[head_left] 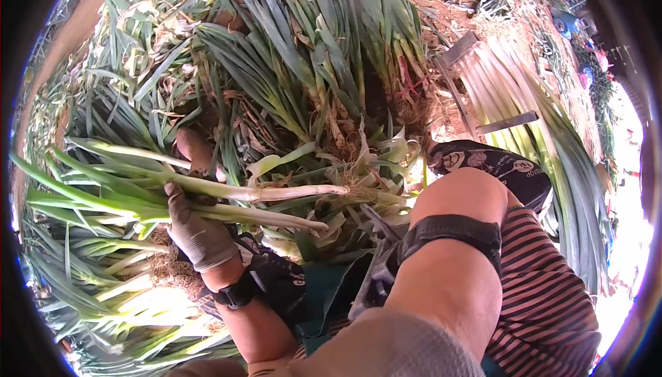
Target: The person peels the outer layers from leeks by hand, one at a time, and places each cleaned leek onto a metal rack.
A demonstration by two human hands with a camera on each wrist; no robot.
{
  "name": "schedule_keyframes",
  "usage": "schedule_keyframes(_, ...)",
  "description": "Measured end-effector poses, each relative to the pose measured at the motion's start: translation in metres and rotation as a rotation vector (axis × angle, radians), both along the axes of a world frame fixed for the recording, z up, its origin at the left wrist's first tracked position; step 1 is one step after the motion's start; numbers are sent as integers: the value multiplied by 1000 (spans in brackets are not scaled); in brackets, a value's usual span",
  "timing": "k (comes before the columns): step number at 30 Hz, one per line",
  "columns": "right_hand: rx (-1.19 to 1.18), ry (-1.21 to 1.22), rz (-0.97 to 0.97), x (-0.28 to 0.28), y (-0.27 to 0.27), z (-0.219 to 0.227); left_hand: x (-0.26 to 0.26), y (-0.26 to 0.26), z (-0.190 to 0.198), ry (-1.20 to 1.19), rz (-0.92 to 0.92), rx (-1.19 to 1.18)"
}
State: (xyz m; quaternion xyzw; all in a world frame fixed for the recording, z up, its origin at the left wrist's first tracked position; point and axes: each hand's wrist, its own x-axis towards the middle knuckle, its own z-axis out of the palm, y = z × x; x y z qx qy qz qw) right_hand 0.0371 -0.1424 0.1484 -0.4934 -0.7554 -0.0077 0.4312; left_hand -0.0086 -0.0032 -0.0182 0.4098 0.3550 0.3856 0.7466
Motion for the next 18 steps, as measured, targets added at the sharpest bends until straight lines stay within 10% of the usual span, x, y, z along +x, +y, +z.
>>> schedule_keyframes(12, -88, -21, -132, -20, 2, 6, 10, -8, 5, 64, 7, -66)
schedule_keyframes(18, -459, -17, -721, 18, 21, -58, -7, 13, -10, -63, -102, -75)
